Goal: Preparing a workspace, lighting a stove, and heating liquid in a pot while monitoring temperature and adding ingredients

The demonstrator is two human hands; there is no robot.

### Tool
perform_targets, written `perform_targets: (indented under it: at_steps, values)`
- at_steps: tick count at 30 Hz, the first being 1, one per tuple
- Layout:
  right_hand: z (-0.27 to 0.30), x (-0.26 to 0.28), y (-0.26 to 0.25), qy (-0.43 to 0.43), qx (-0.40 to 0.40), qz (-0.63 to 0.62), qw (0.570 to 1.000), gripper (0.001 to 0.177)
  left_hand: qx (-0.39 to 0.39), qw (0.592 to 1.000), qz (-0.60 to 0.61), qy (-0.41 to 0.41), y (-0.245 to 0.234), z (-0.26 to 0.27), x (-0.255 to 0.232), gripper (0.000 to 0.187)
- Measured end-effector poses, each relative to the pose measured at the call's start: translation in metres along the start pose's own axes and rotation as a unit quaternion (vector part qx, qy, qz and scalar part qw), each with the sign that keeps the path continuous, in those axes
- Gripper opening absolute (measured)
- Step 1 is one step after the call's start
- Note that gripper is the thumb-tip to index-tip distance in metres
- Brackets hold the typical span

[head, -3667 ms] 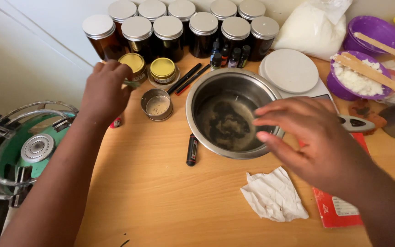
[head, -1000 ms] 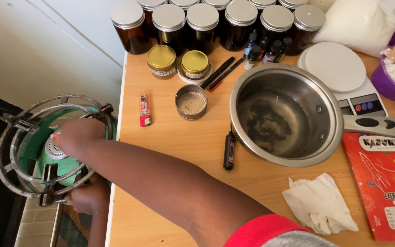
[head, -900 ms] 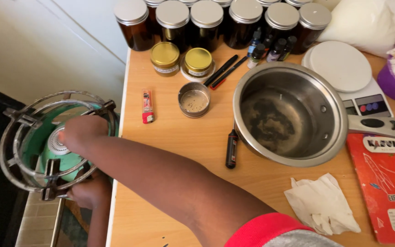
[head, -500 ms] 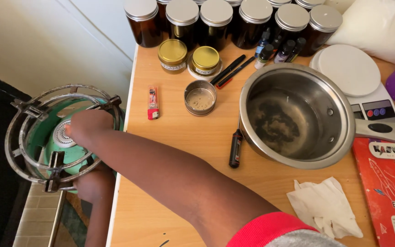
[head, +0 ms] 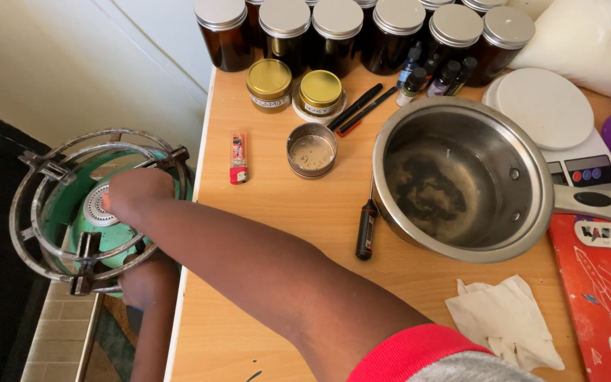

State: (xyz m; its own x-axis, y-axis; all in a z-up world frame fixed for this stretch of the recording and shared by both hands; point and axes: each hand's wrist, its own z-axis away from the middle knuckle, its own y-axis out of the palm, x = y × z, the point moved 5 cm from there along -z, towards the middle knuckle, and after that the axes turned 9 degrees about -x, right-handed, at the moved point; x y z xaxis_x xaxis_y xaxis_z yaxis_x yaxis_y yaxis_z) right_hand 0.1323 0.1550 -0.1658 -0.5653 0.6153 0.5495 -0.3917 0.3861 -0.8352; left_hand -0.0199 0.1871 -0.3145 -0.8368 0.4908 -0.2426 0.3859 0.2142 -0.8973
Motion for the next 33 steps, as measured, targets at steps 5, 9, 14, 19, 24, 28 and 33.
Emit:
perform_targets:
  at_steps: [5, 9, 14, 19, 24, 28, 33]
  values:
    - [0.018, 0.014, -0.034, 0.015, 0.026, 0.024, 0.999, 0.044, 0.01, 1.0, 0.006, -0.002, -0.018, 0.004, -0.009, 0.047]
    - [0.022, 0.015, -0.046, 0.077, 0.065, 0.003, 0.995, 0.049, 0.039, 0.995, -0.026, 0.083, -0.016, 0.007, -0.004, 0.041]
    - [0.057, 0.016, -0.085, 0.099, -0.028, -0.209, 0.972, 0.074, -0.053, 0.991, -0.026, 0.123, 0.007, 0.006, 0.019, 0.044]
    - [0.108, 0.02, -0.128, 0.004, -0.141, -0.316, 0.938, 0.086, -0.215, 0.936, -0.047, 0.276, 0.001, 0.013, 0.018, 0.033]
    - [0.201, 0.013, -0.172, -0.141, -0.241, -0.103, 0.955, 0.049, -0.188, 0.968, 0.0, 0.166, 0.015, 0.008, 0.018, 0.036]
    - [0.245, -0.038, -0.159, -0.027, -0.125, 0.1, 0.987, 0.025, -0.103, 0.989, -0.008, 0.106, 0.0, -0.006, 0.008, 0.037]
    - [0.285, -0.073, -0.151, 0.028, -0.296, 0.425, 0.855, 0.052, 0.177, 0.982, 0.009, -0.069, -0.054, -0.007, -0.015, 0.057]
